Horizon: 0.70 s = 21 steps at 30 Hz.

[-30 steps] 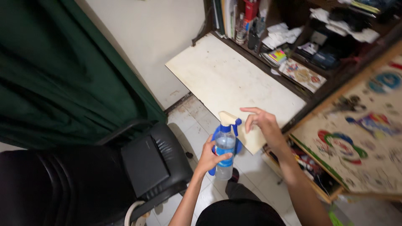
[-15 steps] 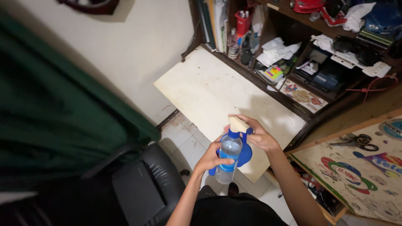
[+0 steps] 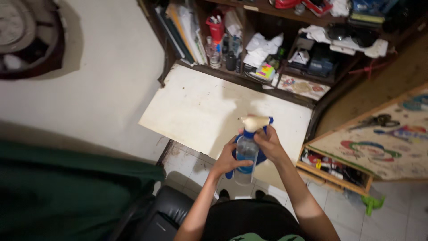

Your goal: The person sweeps a white table with a small brush and dustpan, then sprays the surface with a cleaning solution and wipes it with a blue cloth. Finally, the person places a closed laptop on the cleaned table.

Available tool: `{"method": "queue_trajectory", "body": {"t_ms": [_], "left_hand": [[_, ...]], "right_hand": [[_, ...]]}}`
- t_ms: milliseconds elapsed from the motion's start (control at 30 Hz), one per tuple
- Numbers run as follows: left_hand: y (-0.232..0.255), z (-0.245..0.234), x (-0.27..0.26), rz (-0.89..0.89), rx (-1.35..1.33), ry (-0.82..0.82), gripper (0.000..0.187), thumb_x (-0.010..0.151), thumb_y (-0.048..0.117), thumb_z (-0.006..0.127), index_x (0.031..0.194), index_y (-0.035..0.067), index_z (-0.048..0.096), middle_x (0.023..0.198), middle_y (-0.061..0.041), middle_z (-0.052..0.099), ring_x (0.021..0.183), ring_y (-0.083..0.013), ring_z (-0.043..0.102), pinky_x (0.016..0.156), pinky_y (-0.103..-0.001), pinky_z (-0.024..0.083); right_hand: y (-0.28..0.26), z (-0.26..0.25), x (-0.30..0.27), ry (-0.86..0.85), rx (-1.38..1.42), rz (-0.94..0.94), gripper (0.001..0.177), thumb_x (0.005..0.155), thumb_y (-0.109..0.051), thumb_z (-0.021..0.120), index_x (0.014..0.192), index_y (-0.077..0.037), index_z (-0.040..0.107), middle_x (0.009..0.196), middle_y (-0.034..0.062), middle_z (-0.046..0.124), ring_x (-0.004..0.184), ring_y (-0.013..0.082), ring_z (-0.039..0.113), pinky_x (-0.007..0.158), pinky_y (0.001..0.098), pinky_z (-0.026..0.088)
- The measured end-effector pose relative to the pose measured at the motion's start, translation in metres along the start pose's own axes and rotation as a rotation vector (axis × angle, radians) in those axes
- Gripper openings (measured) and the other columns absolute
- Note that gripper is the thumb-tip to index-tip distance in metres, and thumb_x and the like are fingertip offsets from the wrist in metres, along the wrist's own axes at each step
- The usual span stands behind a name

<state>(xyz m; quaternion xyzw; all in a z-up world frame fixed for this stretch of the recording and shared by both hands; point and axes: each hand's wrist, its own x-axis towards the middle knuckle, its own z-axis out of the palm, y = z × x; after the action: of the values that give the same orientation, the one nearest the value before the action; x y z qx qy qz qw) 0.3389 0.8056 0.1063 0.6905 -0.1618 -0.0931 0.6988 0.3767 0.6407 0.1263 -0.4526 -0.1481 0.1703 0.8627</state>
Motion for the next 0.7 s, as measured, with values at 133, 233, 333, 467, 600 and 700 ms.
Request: {"method": "queue_trajectory", "body": {"t_ms": [133,233,333,467,600,700], "left_hand": [[0.0,-0.014,0.007,-0.001,0.077,0.041,0.05,0.055,0.029,0.077,0.093,-0.002,0.063,0.113,-0.007,0.047,0.097,-0.0211,0.054,0.076,-0.032,0.048],[0.002,-0.018,0.012,0.048,0.228,0.079,0.051,0.055,0.029,0.079,0.092,-0.001,0.064,0.106,-0.009,0.047,0.096,-0.0214,0.053,0.078,-0.032,0.048],[0.008,-0.019,0.018,0.061,0.272,0.076,0.05,0.054,0.03,0.079,0.091,0.0,0.064,0.102,-0.009,0.047,0.091,-0.0209,0.054,0.075,-0.032,0.048],[0.018,-0.014,0.028,0.056,0.174,0.043,0.05,0.054,0.031,0.078,0.091,0.001,0.063,0.104,-0.008,0.046,0.09,-0.0196,0.054,0.07,-0.032,0.051],[0.022,-0.012,0.034,-0.085,0.209,0.023,0.05,0.05,0.03,0.076,0.09,0.004,0.063,0.1,-0.006,0.046,0.08,-0.0203,0.056,0.06,-0.033,0.05],[0.015,-0.009,0.042,0.022,0.338,0.156,0.046,0.052,0.028,0.079,0.089,0.004,0.067,0.094,-0.009,0.05,0.081,-0.0219,0.056,0.068,-0.033,0.049]], "right_hand": [[0.001,0.018,0.007,0.159,-0.151,-0.12,0.061,0.074,-0.003,0.062,0.127,-0.001,0.031,0.117,0.0089,0.051,0.113,0.0195,0.048,0.092,0.0324,0.042],[0.008,0.02,0.006,0.227,-0.251,-0.224,0.065,0.072,0.005,0.065,0.127,-0.001,0.03,0.113,0.0097,0.05,0.11,0.0203,0.048,0.091,0.0313,0.04],[0.009,0.015,0.007,0.264,-0.316,-0.271,0.07,0.069,0.008,0.068,0.127,0.0,0.03,0.108,0.0131,0.053,0.107,0.0214,0.05,0.09,0.0306,0.04],[-0.006,0.016,0.0,0.225,-0.218,-0.27,0.075,0.069,0.004,0.066,0.131,-0.005,0.024,0.109,0.0136,0.054,0.107,0.0188,0.051,0.09,0.0295,0.042],[-0.03,0.014,0.0,0.235,-0.516,-0.339,0.063,0.073,0.003,0.063,0.129,0.001,0.035,0.117,0.015,0.053,0.109,0.0179,0.051,0.096,0.0291,0.039],[-0.032,0.021,-0.006,0.399,-0.775,-0.242,0.058,0.075,0.0,0.064,0.127,0.0,0.038,0.108,0.014,0.058,0.1,0.0171,0.056,0.091,0.0286,0.042]]}}
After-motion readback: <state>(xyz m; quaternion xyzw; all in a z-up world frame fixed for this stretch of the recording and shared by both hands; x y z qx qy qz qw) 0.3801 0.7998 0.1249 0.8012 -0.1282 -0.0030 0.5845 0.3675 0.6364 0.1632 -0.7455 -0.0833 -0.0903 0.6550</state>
